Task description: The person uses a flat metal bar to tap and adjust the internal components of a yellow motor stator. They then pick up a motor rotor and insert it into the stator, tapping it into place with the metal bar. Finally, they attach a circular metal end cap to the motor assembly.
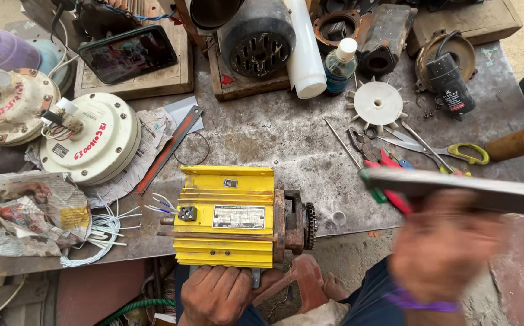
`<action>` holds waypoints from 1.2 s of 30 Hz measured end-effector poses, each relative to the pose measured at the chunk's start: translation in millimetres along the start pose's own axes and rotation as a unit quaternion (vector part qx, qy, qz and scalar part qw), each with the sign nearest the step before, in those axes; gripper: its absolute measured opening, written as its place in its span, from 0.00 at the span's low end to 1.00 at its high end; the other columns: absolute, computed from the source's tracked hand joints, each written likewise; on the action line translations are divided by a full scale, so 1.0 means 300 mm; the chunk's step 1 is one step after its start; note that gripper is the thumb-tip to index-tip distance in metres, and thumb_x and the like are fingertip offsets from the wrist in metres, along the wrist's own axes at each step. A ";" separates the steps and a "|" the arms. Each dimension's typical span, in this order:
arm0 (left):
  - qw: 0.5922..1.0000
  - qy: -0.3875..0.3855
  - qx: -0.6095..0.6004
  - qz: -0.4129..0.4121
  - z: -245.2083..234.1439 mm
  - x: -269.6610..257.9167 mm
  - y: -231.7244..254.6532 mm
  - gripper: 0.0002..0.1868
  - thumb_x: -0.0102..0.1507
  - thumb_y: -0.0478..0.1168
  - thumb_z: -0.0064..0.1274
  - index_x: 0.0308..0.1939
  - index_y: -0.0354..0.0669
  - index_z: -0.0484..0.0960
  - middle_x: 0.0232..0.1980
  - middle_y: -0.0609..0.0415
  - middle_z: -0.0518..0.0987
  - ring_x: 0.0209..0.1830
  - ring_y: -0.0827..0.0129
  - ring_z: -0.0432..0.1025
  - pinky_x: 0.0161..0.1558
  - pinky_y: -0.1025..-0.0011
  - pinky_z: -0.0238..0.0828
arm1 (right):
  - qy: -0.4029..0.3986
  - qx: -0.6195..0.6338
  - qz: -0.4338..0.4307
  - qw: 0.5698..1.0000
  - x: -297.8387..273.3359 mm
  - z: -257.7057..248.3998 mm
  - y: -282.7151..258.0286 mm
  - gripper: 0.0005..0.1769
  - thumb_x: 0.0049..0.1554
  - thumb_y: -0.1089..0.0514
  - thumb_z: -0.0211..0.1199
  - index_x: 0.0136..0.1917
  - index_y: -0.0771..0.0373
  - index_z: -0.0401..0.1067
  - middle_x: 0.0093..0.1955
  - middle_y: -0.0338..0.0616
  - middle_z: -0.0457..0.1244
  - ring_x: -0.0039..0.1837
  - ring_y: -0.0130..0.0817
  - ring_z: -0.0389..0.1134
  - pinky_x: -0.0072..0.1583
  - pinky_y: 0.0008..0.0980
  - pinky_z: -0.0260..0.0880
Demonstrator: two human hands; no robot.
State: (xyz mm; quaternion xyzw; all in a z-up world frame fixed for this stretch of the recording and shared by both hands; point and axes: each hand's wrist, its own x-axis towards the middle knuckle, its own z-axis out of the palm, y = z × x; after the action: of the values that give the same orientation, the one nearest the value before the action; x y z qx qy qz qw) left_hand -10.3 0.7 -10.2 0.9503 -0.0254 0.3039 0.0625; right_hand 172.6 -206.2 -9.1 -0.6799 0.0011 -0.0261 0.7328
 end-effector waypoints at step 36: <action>0.999 -0.039 -0.007 -0.023 0.074 -0.074 -0.004 0.18 0.57 0.51 0.70 0.27 0.41 0.83 0.30 0.52 0.84 0.29 0.69 0.80 0.33 0.69 0.77 | -0.133 0.311 0.015 0.941 -0.030 0.215 -0.065 0.12 0.68 0.68 0.59 0.64 0.67 0.64 0.54 0.55 0.68 0.60 0.52 0.73 0.65 0.57 0.76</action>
State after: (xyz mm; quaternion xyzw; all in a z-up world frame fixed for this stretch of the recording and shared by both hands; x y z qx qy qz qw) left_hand -15.6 -1.0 -41.2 0.9614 -0.0077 0.2646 0.0747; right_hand 165.2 -142.9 15.0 -0.4158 -0.0939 0.0767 0.9013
